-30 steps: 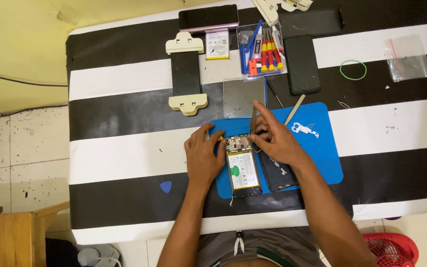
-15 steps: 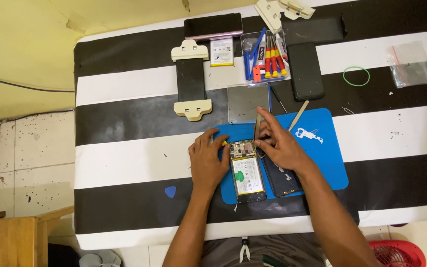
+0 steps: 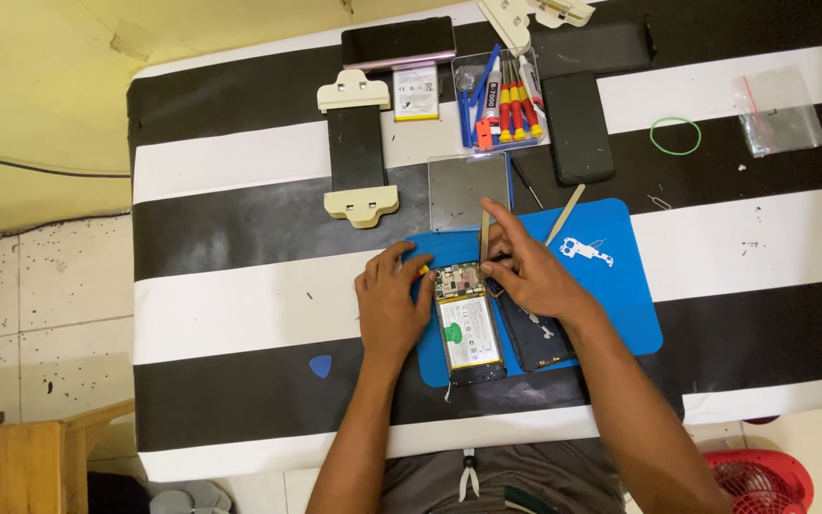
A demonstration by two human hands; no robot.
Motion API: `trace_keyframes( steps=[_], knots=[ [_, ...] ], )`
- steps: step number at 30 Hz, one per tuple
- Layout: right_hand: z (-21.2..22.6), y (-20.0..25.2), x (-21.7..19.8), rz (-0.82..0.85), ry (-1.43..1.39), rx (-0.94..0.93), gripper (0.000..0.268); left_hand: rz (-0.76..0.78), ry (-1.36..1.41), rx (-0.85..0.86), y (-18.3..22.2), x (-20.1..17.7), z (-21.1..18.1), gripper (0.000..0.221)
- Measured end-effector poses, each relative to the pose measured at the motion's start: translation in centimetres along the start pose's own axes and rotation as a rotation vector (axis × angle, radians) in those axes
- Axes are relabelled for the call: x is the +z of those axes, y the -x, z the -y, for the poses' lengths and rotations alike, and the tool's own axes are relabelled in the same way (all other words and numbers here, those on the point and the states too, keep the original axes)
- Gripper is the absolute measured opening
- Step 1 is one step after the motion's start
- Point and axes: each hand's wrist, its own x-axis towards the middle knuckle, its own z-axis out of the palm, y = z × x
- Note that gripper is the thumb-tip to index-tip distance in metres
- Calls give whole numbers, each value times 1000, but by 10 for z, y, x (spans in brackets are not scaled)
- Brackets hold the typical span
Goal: Disassembling a mobile phone by removing screws and internal components using a screwdriver and tweezers.
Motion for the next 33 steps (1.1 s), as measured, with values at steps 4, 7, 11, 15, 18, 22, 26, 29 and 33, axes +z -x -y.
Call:
trace_keyframes(
  steps=[4, 7, 11, 15, 18, 22, 26, 29, 33],
  knots=[
    [3, 1, -1, 12, 29, 20, 86, -16, -5, 7, 1, 3, 1, 21],
    [-2, 2, 0, 19, -30, 27, 84, -10, -6, 2, 2, 4, 3, 22],
    [-13, 1, -1, -41, -98, -2, 88, -26, -1, 12, 1, 4, 2, 21],
    [-15, 2, -2, -103, -205, -55, 83, -28, -16, 8, 2, 6, 4, 21],
    [-25, 3, -3, -142, -257, -105, 82, -37, -6, 11, 2, 6, 4, 21],
    [-33, 7, -10, -229, -371, -140, 90, -48, 2, 19, 4, 5, 2, 21],
    [-20, 23, -28, -418, -419, -196, 91, -50, 7, 26, 4, 2, 5, 20],
    [-11, 53, -43, -500, -365, -155, 88, -44, 15, 27, 1, 5, 4, 20],
    [-12, 102, -46, -630, -100, 275, 60, -58, 12, 17, 4, 6, 4, 20]
  ],
)
